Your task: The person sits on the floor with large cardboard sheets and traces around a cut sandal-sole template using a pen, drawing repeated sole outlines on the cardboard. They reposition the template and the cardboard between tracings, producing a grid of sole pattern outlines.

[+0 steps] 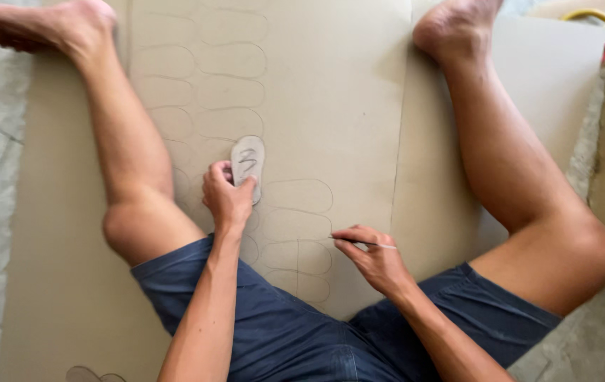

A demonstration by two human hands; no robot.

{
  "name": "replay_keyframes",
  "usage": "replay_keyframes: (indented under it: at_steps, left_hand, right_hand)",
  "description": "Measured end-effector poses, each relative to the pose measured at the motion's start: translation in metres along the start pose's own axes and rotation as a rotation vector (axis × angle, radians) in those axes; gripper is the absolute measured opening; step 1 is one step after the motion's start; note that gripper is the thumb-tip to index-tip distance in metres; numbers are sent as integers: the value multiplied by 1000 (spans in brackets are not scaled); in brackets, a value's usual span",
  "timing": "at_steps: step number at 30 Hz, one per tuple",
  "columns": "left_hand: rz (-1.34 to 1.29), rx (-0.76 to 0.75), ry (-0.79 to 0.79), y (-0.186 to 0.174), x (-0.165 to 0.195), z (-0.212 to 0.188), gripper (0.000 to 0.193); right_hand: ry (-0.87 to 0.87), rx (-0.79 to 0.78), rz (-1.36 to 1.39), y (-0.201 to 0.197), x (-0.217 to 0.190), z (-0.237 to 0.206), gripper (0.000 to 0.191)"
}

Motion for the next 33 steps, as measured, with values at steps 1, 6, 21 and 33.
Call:
replay_keyframes:
  at_steps: [1, 6, 21, 33]
  left_hand:
    - [-215, 3, -42, 5, -6, -3, 46]
    - [-970, 70, -191, 3, -44, -7, 35]
    - [-1405, 91, -344, 12, -86, 1, 51]
    - [-1460, -30, -416, 41, -80, -2, 44]
  right_hand:
    - [11, 16, -20, 8, -2, 1, 18]
    - [-91, 32, -176, 56, -31, 17, 16]
    - [-555, 255, -612, 105, -74, 37, 9]
    - [-359, 404, -508, 48, -58, 61, 9]
Point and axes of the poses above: each hand's wrist, its own z-axis towards the middle knuckle, its own y-axis out of the palm, x = y × z, the point moved 4 cm from there along z, towards the middle knuckle, and after that the axes turned 9 degrees about y, right-handed, at the moved point
